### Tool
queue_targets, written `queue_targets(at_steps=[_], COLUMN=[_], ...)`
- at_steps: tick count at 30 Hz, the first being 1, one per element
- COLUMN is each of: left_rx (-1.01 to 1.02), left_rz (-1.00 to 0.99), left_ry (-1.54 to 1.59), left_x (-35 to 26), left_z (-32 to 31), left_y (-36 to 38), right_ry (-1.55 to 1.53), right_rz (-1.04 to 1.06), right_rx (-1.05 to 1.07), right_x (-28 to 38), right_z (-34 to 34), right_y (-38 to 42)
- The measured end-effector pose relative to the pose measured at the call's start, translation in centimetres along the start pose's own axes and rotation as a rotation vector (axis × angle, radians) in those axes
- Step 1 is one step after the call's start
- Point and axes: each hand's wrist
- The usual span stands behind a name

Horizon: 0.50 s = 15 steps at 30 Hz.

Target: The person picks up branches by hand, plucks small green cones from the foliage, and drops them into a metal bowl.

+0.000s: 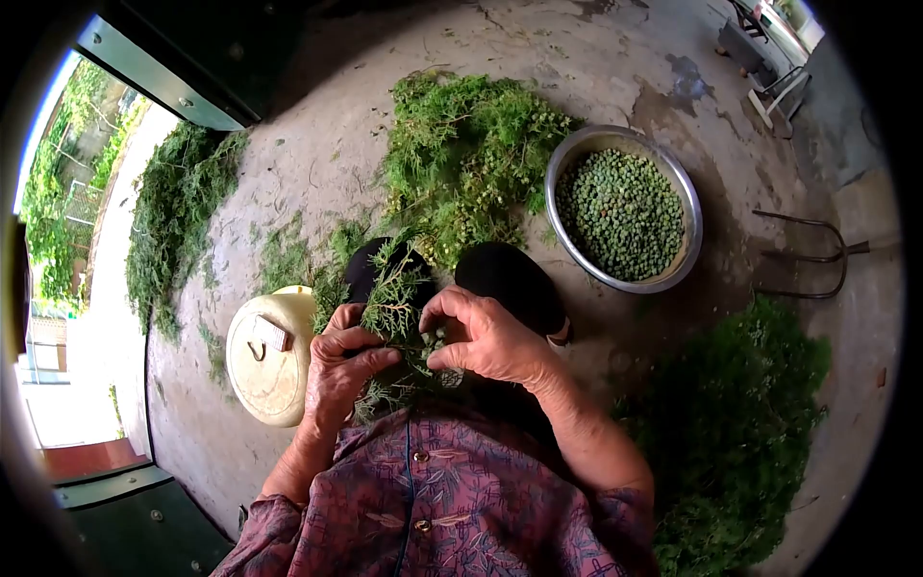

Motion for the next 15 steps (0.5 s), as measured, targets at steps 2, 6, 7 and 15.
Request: queue_targets(at_steps=[2, 6, 7, 15], left_rx=[-0.005, 0.004, 0.002, -0.049], left_rz=[0.014, 0.065, 0.081, 0.159], left_ry=[0.028, 0.016, 0.033, 0.176], left_x=[-0.1, -0.8, -1.1, -1.1], left_z=[-0.1, -0.1, -0.1, -0.1], left_y=[0.0, -0.1, -0.1, -0.5], right_ry=[-0.051, 0.347, 0.37, 0.418], right_rz=[-0.07, 0.209, 0.197, 0.192], right_rx=[0.004, 0.015, 0.005, -0.046], right_x=[0.5, 1.7, 1.8, 2.2], right_z=[0.0, 0.3, 0.2, -0.7], right_y=[0.1, 0.0, 0.0, 0.2])
Point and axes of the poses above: each hand's wrist, its own y-axis away from the middle knuckle, its own z-axis out of the back of the hand, x = y × z, and after that the axes turned 6 degrees about y, right-handed
